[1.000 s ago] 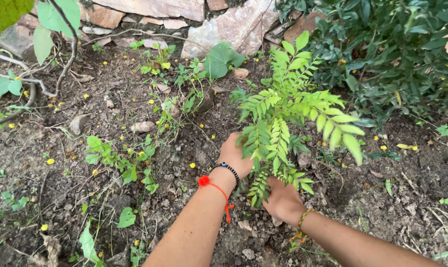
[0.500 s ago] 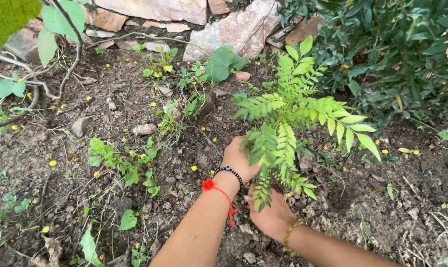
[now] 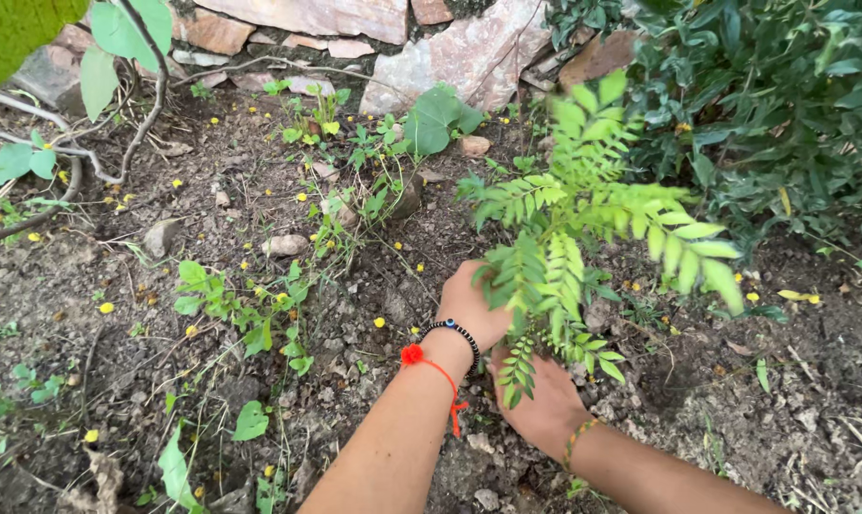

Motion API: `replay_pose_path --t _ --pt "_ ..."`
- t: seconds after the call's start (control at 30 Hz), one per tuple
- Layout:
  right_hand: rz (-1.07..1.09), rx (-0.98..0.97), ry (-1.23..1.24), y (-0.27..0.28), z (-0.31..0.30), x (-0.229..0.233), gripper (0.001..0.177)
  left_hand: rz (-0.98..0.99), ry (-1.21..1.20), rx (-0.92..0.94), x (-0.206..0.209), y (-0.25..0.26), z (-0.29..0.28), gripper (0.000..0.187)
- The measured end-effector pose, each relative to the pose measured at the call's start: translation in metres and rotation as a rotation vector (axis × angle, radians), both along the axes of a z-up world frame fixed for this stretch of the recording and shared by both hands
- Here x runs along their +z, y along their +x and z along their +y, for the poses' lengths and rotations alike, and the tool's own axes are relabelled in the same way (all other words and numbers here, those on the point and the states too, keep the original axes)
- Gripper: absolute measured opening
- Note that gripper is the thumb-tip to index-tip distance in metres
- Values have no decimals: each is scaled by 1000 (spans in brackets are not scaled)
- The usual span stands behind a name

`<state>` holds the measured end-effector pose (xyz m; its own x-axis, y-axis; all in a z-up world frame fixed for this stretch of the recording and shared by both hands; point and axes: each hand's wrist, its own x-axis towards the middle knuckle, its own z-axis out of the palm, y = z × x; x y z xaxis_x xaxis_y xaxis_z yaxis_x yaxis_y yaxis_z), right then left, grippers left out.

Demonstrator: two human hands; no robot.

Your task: The person plants a sapling by digging a small hole in the dirt with their hands, placing the plant into the hole, and pressing the soil back around the roots to secure it.

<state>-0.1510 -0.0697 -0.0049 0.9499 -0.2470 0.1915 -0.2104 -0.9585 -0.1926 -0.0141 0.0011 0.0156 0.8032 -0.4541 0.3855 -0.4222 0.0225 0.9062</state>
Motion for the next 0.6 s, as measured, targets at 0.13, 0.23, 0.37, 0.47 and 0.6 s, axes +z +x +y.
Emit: replay_pose_path --t 0.13,0.23,0.37,0.47,0.6 --pt "-192 227 -73 4 -4 -3 19 -102 -73 -56 -7 7 1 61" --pt "-3 68 105 -7 -7 11 22 -49 -82 -108 -5 8 2 57" --pt "105 98 96 -22 -8 28 22 -234 157 1 -4 7 1 49" --pt "256 25 32 -29 -7 38 19 -82 13 5 -5 2 -2 62" --pt "412 -8 -31 -29 4 37 19 -175 29 45 1 2 6 58"
